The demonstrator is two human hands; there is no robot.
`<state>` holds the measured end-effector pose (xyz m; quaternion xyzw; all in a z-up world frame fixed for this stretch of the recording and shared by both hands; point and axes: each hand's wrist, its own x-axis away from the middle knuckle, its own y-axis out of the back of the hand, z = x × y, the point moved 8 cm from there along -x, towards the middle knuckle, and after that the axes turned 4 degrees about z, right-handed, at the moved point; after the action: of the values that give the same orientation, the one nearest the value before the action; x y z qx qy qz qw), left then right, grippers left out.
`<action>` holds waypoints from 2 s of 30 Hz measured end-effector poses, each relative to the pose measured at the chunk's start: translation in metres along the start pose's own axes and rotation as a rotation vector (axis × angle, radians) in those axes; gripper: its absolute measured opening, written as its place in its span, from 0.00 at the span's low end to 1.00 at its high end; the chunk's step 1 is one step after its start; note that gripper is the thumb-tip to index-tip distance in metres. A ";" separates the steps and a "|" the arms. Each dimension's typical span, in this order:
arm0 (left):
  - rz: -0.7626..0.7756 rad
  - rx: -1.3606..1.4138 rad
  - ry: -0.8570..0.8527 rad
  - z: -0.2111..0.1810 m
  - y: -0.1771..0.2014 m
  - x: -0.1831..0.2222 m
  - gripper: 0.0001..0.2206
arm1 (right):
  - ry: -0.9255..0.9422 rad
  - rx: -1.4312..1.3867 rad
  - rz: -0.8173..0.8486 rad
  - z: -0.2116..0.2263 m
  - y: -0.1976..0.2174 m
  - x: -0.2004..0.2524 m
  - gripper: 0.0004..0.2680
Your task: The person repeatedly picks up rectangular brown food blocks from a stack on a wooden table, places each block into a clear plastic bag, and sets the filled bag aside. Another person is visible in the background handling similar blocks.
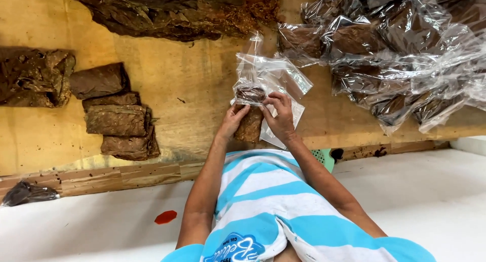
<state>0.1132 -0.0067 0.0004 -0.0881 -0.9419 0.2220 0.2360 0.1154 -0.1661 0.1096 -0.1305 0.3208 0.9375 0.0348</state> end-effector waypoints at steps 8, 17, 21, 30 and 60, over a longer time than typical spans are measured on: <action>-0.141 0.309 0.087 0.029 0.034 -0.012 0.12 | 0.072 0.049 0.277 0.001 -0.019 0.011 0.05; -0.092 0.233 0.058 0.010 0.028 0.006 0.11 | -0.496 -0.534 0.041 -0.027 -0.006 -0.014 0.11; 0.004 0.150 0.005 0.031 0.029 -0.005 0.11 | -0.362 -0.376 0.050 0.012 -0.005 -0.035 0.23; 0.135 0.107 -0.249 -0.030 -0.008 0.011 0.28 | -0.571 -0.408 0.020 -0.021 -0.006 -0.023 0.03; -0.320 -0.616 0.079 -0.074 0.024 0.015 0.18 | -0.935 -0.988 0.100 -0.065 -0.080 0.076 0.10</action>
<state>0.1378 0.0463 0.0537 -0.0151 -0.9567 -0.1158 0.2666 0.0688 -0.1440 -0.0073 0.3027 -0.1879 0.9323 0.0629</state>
